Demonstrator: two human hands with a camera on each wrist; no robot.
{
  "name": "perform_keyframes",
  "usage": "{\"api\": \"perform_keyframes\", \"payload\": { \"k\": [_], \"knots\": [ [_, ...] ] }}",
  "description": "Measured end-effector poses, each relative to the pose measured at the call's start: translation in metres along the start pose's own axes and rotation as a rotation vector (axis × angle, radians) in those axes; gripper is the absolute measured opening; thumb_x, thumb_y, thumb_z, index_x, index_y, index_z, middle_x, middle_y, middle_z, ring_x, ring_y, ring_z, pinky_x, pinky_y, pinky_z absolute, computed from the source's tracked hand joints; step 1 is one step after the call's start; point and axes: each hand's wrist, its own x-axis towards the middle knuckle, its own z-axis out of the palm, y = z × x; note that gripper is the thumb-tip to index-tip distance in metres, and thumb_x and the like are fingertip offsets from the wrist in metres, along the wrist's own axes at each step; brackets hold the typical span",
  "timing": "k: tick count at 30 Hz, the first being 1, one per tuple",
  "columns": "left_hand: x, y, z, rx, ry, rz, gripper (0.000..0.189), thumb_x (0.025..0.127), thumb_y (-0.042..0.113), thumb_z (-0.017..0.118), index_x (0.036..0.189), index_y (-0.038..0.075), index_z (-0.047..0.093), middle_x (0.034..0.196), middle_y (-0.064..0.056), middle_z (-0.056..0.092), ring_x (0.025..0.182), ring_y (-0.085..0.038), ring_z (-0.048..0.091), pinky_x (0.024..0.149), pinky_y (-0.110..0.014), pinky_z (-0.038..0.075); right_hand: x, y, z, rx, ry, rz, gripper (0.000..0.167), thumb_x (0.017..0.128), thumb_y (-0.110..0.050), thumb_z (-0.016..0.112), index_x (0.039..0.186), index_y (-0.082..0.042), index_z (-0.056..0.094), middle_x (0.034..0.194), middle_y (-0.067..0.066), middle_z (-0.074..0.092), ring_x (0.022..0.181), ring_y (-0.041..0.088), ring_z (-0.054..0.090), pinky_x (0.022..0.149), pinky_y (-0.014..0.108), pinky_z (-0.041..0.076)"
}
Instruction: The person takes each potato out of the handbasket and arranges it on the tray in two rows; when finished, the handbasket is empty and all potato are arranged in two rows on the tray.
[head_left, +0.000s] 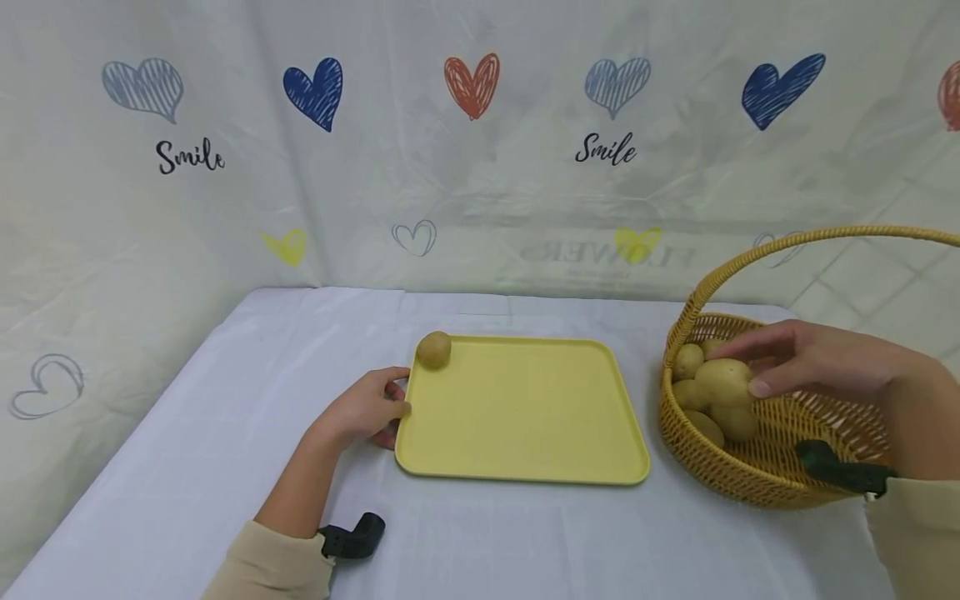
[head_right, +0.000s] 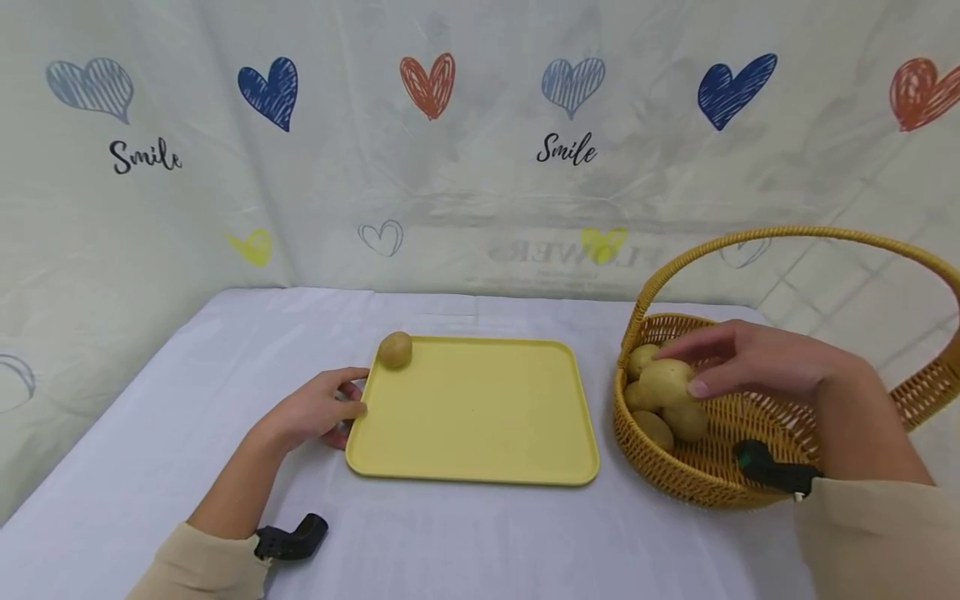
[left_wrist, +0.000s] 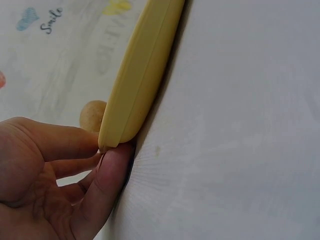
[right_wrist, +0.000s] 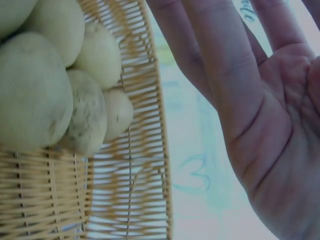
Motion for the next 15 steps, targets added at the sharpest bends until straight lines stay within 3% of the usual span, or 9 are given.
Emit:
{"api": "perform_keyframes", "payload": {
  "k": [8,15],
  "knots": [
    [0.001,0.001,0.002,0.000,0.009,-0.009,0.061,0.099,0.004,0.060,0.156,0.008,0.041,0.113,-0.014,0.051,0.078,-0.021,0.061,0.059,-0.033,0.063,0.007,-0.016,0.007,0.083,-0.073,-0.108,0.051,0.100,0.006,0.054,0.145,-0.018,0.060,0.137,-0.009,0.066,0.116,0.015,0.068,0.093,0.031,0.060],
    [0.001,0.002,0.002,0.005,0.018,-0.022,0.060,0.098,0.004,0.060,0.156,0.009,0.042,0.113,-0.013,0.051,0.078,-0.021,0.061,0.059,-0.033,0.063,0.015,-0.024,0.016,0.095,-0.082,-0.157,0.050,0.100,0.007,0.054,0.145,-0.015,0.060,0.134,-0.006,0.068,0.118,0.014,0.068,0.093,0.031,0.060]
  ]
}}
